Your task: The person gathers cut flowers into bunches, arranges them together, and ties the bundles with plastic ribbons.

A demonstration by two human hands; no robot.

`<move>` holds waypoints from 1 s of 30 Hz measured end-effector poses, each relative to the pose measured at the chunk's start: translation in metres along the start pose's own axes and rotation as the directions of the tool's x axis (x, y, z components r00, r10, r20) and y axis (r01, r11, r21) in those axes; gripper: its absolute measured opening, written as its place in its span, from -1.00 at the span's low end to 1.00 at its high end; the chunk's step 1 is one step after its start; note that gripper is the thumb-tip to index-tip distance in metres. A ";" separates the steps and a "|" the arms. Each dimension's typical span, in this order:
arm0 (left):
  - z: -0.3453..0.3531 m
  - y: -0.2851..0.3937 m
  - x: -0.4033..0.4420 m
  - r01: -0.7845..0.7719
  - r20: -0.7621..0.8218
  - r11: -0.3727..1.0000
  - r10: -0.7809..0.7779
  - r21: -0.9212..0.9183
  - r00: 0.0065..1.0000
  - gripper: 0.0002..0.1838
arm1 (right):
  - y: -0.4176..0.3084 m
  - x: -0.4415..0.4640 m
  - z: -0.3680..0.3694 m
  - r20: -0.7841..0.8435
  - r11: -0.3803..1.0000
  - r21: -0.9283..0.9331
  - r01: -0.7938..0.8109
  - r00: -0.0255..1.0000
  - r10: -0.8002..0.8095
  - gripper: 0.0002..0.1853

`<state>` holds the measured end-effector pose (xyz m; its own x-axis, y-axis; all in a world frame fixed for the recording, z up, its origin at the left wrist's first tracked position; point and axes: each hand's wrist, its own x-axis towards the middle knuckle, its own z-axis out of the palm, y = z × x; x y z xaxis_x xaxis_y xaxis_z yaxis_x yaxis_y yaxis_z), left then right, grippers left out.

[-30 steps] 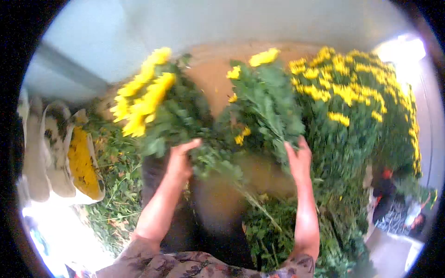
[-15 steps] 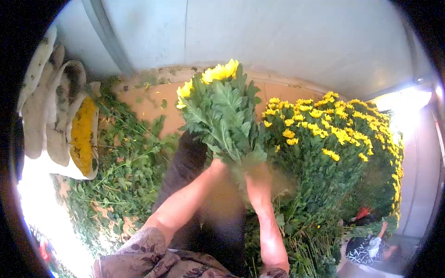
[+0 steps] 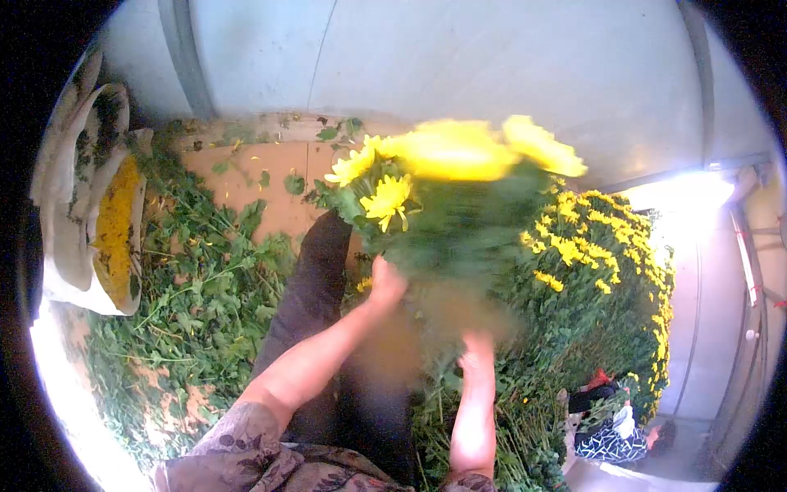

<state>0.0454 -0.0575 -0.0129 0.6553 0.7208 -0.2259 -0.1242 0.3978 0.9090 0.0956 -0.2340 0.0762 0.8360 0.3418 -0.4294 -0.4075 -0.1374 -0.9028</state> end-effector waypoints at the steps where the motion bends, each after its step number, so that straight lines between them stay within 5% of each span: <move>1: 0.003 -0.038 0.001 -0.112 0.075 0.974 0.099 0.195 0.992 -0.58 | 0.024 0.023 -0.008 0.084 0.903 -0.381 0.200 0.980 -0.182 -0.65; 2: 0.002 -0.052 0.000 -0.109 0.114 0.993 0.105 0.034 0.988 -0.55 | 0.037 0.036 -0.010 0.227 0.629 -0.678 0.380 0.923 -0.312 -0.68; 4: -0.002 -0.065 -0.003 -0.057 0.191 0.956 0.115 -0.287 0.975 -0.50 | 0.036 0.037 0.004 0.200 0.694 -0.615 0.375 0.925 -0.322 -0.74; 5: -0.007 -0.066 -0.002 -0.357 0.214 0.922 0.322 0.151 0.922 -0.51 | 0.035 0.034 0.009 0.213 0.727 -0.554 0.405 0.914 -0.346 -0.75; 6: -0.009 -0.060 -0.003 -0.571 0.324 0.624 0.473 0.533 0.819 -0.52 | 0.035 0.030 0.011 0.221 0.757 -0.492 0.430 0.903 -0.369 -0.75; 8: 0.003 -0.109 0.006 -0.683 0.370 0.492 0.590 0.539 0.718 -0.53 | 0.047 0.029 0.007 0.193 0.753 -0.466 0.464 0.884 -0.425 -0.69; 9: 0.008 -0.108 0.004 -0.496 0.222 0.868 0.479 0.024 0.849 -0.55 | 0.046 0.025 0.013 0.154 0.812 -0.399 0.425 0.904 -0.398 -0.67; 11: 0.012 -0.104 0.009 -0.131 0.220 0.840 0.284 -0.527 0.933 -0.57 | 0.038 0.018 0.022 0.081 0.900 -0.297 0.320 0.947 -0.310 -0.62; 14: -0.009 -0.070 0.010 0.463 0.463 0.675 -0.198 -0.574 0.864 -0.58 | 0.017 -0.002 0.041 0.129 0.933 -0.120 0.339 0.937 -0.324 -0.55; 15: -0.014 -0.071 0.014 0.076 0.512 0.962 0.072 -0.263 0.856 -0.59 | 0.022 0.001 0.029 0.219 0.935 -0.069 0.348 0.920 -0.326 -0.50; 16: -0.020 -0.072 0.017 -0.413 0.522 0.910 0.338 0.032 0.783 -0.60 | 0.025 0.003 0.028 0.209 0.933 -0.059 0.354 0.919 -0.335 -0.50; 17: -0.020 -0.010 0.000 -0.183 0.449 0.978 0.119 0.103 0.886 -0.61 | 0.028 0.003 0.025 0.174 0.895 -0.161 0.416 0.904 -0.389 -0.51; 20: -0.023 -0.003 -0.008 0.109 0.442 0.993 -0.114 0.037 0.890 -0.63 | 0.031 0.005 0.021 0.106 0.829 -0.309 0.466 0.883 -0.457 -0.55; 21: -0.020 -0.004 -0.007 0.245 0.471 0.945 -0.119 -0.215 0.874 -0.62 | 0.015 -0.002 0.029 0.092 0.771 -0.530 0.353 0.928 -0.362 -0.55; 22: -0.018 -0.005 -0.008 0.368 0.497 0.817 -0.117 -0.444 0.860 -0.61 | 0.008 -0.007 0.032 0.055 0.660 -0.717 0.222 0.963 -0.265 -0.54; 23: -0.015 -0.006 -0.011 0.566 0.524 0.548 -0.253 -0.615 0.814 -0.58 | 0.017 0.000 0.024 0.110 0.641 -0.701 0.314 0.935 -0.338 -0.52; 24: -0.015 0.001 -0.014 0.570 0.525 0.551 -0.259 -0.609 0.811 -0.58 | 0.012 -0.006 0.030 0.104 0.647 -0.697 0.309 0.936 -0.336 -0.52; 25: -0.015 0.008 -0.018 0.438 0.472 0.797 -0.222 -0.416 0.853 -0.54 | 0.001 -0.017 0.042 0.097 0.528 -0.807 0.265 0.941 -0.323 -0.53; 30: -0.009 0.034 -0.033 0.463 0.497 0.862 -0.316 -0.205 0.808 -0.44 | 0.010 -0.029 0.043 0.307 0.210 -0.882 0.422 0.852 -0.423 -0.50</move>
<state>0.0122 -0.0625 0.0225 0.9392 0.1743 -0.2958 0.0441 0.7932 0.6073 0.0517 -0.2050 0.0805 0.7722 0.6350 0.0237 0.5915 -0.7046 -0.3920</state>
